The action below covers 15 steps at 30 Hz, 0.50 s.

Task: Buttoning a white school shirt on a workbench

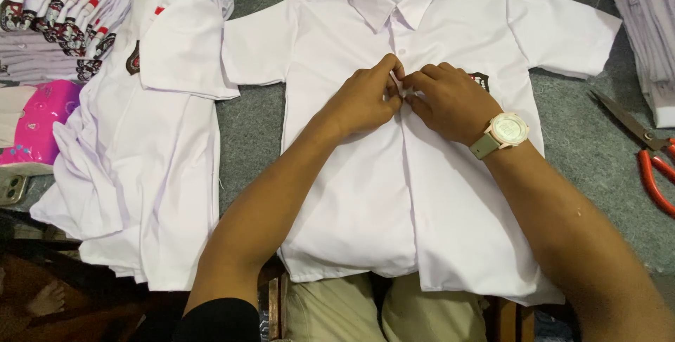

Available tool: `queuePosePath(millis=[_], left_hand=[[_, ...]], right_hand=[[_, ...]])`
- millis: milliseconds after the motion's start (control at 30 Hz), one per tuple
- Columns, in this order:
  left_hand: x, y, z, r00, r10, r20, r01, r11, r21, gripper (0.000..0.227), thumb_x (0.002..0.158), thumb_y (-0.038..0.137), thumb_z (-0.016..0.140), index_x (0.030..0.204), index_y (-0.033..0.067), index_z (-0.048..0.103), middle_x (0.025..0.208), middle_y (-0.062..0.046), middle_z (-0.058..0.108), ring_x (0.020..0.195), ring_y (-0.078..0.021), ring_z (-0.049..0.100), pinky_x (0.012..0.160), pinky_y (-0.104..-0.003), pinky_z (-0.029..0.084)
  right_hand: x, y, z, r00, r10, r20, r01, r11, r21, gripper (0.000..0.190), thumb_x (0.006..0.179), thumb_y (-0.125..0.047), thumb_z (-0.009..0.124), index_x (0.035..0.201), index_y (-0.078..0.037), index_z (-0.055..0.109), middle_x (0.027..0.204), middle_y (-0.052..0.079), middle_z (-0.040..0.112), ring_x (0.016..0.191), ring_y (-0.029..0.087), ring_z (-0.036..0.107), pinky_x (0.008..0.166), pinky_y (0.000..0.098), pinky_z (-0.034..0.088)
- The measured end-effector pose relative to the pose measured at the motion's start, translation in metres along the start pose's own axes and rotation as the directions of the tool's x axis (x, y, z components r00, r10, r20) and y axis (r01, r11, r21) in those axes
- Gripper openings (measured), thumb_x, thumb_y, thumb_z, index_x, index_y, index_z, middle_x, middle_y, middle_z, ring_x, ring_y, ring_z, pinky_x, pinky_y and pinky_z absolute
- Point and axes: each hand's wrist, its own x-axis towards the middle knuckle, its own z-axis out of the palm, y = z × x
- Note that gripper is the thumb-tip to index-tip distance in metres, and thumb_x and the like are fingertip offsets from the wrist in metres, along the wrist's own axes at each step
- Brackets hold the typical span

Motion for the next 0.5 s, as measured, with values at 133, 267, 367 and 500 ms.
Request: queuePosePath(millis=[133, 267, 367, 500], left_hand=[[-0.006, 0.005, -0.007, 0.998, -0.045, 0.053, 0.042, 0.997, 0.064, 0.034, 0.087, 0.019, 0.068, 0.115, 0.0117, 0.052, 0.081, -0.007, 0.074, 0.090, -0.0323, 0.073, 0.084, -0.050, 0.054], [-0.022, 0.043, -0.024, 0.979, -0.092, 0.184, 0.061, 0.984, 0.166, 0.035, 0.088, 0.030, 0.069, 0.112, 0.0089, 0.056, 0.085, -0.014, 0.076, 0.095, -0.0427, 0.073, 0.087, -0.057, 0.052], [-0.019, 0.030, -0.008, 0.933, -0.071, 0.352, -0.007, 0.977, 0.215, 0.031, 0.086, 0.028, 0.068, 0.113, 0.0127, 0.063, 0.088, -0.013, 0.077, 0.097, -0.0443, 0.073, 0.088, -0.060, 0.054], [-0.025, 0.034, 0.005, 0.907, 0.000, 0.420, -0.085, 0.979, 0.184, 0.033, 0.082, 0.012, 0.066, 0.115, 0.0092, 0.065, 0.090, -0.017, 0.071, 0.098, -0.0431, 0.071, 0.089, -0.056, 0.054]], right_hand=[[0.000, -0.004, -0.007, 0.997, 0.067, 0.028, -0.069, 0.995, 0.066, 0.028, 0.098, -0.019, 0.067, 0.123, -0.009, 0.064, 0.106, 0.013, 0.067, 0.105, 0.037, 0.067, 0.084, 0.0481, 0.056], [0.005, 0.006, -0.001, 0.986, 0.157, 0.050, -0.165, 0.943, 0.290, 0.034, 0.096, -0.009, 0.061, 0.129, -0.013, 0.062, 0.107, 0.014, 0.068, 0.103, 0.042, 0.068, 0.084, 0.0522, 0.057], [0.016, 0.028, -0.024, 0.935, 0.305, 0.180, -0.354, 0.783, 0.512, 0.036, 0.093, -0.008, 0.056, 0.127, -0.011, 0.064, 0.108, 0.015, 0.074, 0.097, 0.035, 0.073, 0.085, 0.0493, 0.057], [0.075, 0.087, -0.012, 0.972, 0.235, 0.017, -0.228, 0.917, 0.327, 0.030, 0.095, -0.004, 0.064, 0.124, -0.004, 0.070, 0.108, 0.022, 0.073, 0.093, 0.042, 0.073, 0.078, 0.0532, 0.059]])
